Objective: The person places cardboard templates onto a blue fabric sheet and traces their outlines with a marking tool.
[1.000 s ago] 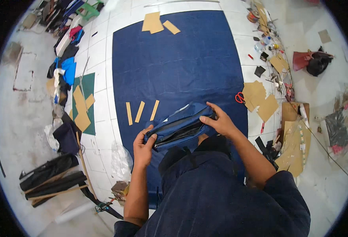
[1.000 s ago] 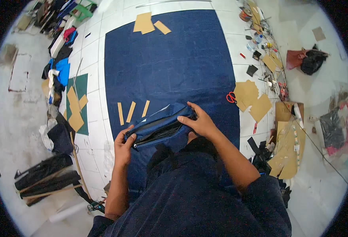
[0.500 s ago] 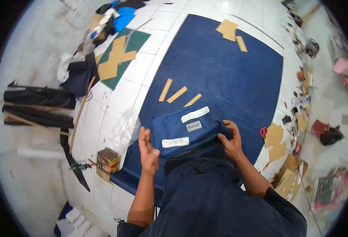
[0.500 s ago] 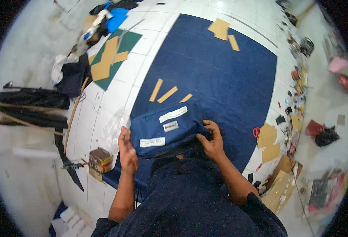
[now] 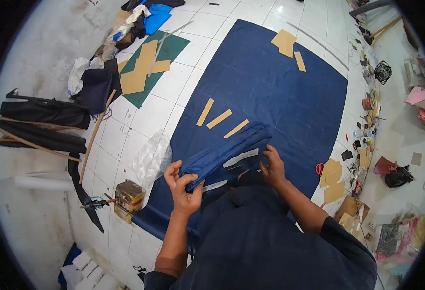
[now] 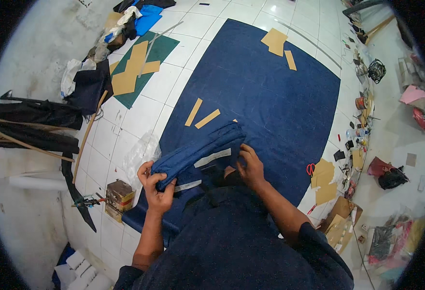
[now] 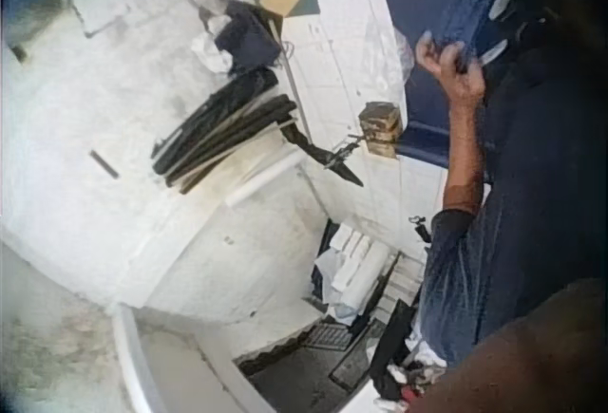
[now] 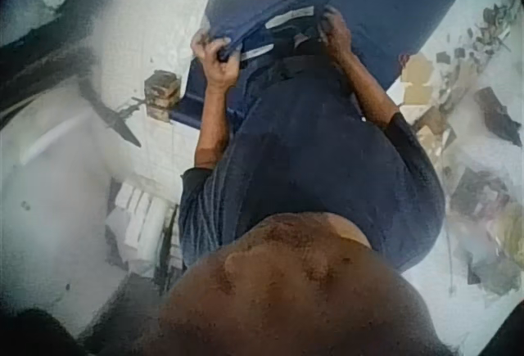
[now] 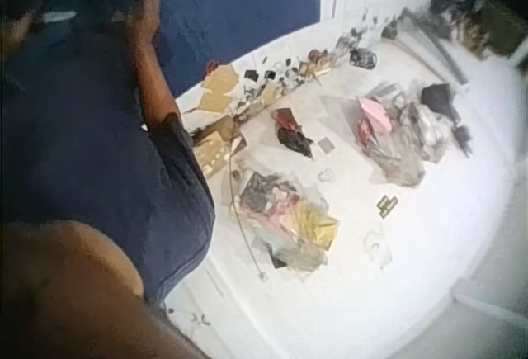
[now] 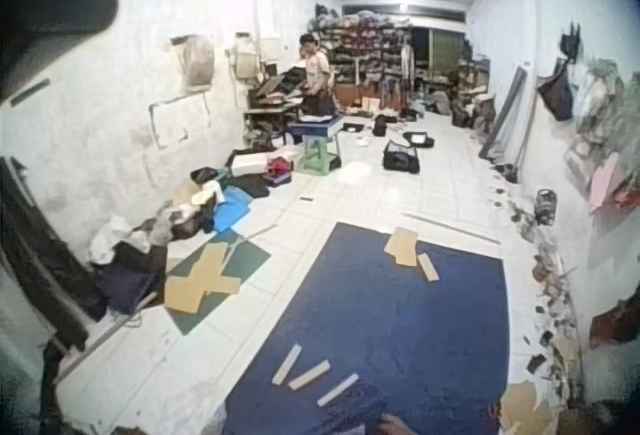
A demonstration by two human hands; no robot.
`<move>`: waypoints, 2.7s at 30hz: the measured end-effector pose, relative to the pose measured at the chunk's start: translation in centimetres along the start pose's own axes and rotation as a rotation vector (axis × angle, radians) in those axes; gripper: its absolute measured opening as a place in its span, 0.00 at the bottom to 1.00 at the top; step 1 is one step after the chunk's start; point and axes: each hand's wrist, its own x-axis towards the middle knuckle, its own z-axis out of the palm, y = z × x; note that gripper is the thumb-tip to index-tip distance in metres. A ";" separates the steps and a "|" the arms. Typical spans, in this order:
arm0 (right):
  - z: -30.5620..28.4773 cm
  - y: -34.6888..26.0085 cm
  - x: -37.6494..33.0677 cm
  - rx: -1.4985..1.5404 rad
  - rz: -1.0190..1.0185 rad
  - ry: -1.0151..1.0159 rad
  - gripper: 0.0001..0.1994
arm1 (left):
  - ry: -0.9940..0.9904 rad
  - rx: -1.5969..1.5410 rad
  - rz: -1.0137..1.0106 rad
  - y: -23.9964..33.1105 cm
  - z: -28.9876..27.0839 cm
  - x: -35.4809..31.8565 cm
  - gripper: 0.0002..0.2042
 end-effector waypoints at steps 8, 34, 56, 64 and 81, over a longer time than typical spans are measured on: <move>0.2 0.0 6.4 0.233 0.127 -0.023 0.23 | 0.010 0.190 0.112 0.1 1.6 3.9 0.21; -2.7 -6.0 9.6 0.072 -0.050 0.165 0.14 | 0.167 -0.761 -0.865 -9.0 5.9 12.8 0.07; 7.8 -18.5 16.6 -0.055 0.088 0.449 0.29 | -0.538 -1.204 -1.383 -18.5 -4.5 17.8 0.25; 5.5 -16.3 18.3 0.157 0.359 0.288 0.33 | -0.998 -0.428 -0.284 -20.5 -4.9 17.6 0.20; 5.6 -14.7 20.9 0.067 0.690 0.352 0.26 | -0.849 -0.987 -1.248 -18.7 -6.2 18.7 0.44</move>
